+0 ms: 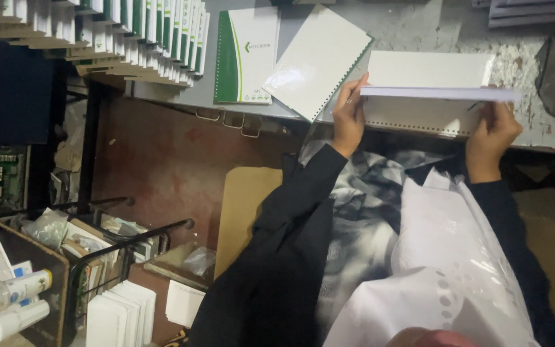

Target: Assembling and stacking notebooks by aligning covers with inner pages.

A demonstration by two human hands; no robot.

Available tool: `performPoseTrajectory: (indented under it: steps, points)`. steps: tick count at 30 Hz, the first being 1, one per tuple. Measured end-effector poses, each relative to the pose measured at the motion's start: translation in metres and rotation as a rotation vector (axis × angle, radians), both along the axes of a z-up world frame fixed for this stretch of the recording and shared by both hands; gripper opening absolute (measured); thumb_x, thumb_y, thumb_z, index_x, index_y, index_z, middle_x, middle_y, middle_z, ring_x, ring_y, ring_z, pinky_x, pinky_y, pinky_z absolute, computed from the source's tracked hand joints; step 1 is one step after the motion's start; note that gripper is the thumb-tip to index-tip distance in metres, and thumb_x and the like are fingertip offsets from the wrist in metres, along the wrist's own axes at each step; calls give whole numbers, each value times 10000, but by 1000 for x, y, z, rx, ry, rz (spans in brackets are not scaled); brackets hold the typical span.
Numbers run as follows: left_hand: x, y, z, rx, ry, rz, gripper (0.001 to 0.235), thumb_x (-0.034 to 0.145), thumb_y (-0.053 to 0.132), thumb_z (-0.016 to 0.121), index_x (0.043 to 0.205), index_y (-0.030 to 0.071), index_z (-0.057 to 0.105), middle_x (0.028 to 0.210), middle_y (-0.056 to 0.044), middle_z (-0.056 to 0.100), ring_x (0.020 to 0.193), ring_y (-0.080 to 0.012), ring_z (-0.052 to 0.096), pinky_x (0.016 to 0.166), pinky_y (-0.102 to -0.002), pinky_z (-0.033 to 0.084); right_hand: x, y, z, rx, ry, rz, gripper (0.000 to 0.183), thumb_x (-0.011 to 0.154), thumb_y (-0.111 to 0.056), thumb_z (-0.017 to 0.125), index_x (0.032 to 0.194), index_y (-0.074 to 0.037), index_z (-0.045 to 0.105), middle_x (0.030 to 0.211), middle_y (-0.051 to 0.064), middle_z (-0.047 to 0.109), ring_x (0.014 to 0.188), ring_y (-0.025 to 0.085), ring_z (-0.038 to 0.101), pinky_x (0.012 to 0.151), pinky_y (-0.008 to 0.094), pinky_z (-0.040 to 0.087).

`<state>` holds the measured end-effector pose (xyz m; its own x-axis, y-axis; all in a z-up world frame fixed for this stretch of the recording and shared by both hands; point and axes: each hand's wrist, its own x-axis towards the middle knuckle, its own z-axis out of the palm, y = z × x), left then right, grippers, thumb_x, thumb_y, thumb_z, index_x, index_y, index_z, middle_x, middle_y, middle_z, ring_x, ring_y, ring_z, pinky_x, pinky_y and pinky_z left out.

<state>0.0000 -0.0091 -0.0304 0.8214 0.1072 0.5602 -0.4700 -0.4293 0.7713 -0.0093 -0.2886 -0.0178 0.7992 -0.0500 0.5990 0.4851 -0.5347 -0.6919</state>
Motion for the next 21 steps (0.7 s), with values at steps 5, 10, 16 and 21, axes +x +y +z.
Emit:
performPoseTrajectory:
  steps: [5, 10, 16, 21]
  points:
    - [0, 4, 10, 39, 13, 38, 507, 1107, 2, 520, 1531, 279, 490, 1230, -75, 630, 1138, -257, 641, 1007, -330, 510, -6, -17, -14, 8, 201, -58, 127, 1050, 177, 561, 989, 68, 583, 872, 137, 527, 847, 246, 482, 750, 392, 354]
    - [15, 17, 21, 3, 311, 68, 275, 991, 185, 649, 1215, 44, 725, 1125, -92, 741, 1029, -239, 724, 840, -329, 601, 7, -61, -24, -123, 287, -52, 172, 1054, 59, 779, 1225, 70, 760, 1019, 149, 713, 917, 229, 664, 788, 362, 531]
    - [30, 24, -10, -44, 716, -43, 403, 887, 290, 732, 1216, 58, 756, 1205, -113, 778, 1097, -216, 764, 999, -317, 579, 20, -59, -8, 65, 766, 55, 292, 1022, -154, 738, 1285, -30, 710, 943, 100, 678, 811, 130, 555, 687, 288, 409]
    - [32, 21, -30, 139, 613, 28, 360, 900, 294, 700, 1197, 105, 773, 1126, -64, 802, 964, -196, 766, 917, -313, 557, 11, -43, 28, -108, 679, -6, 288, 979, -64, 824, 1222, 69, 749, 1207, 253, 718, 1158, 355, 665, 1004, 456, 504]
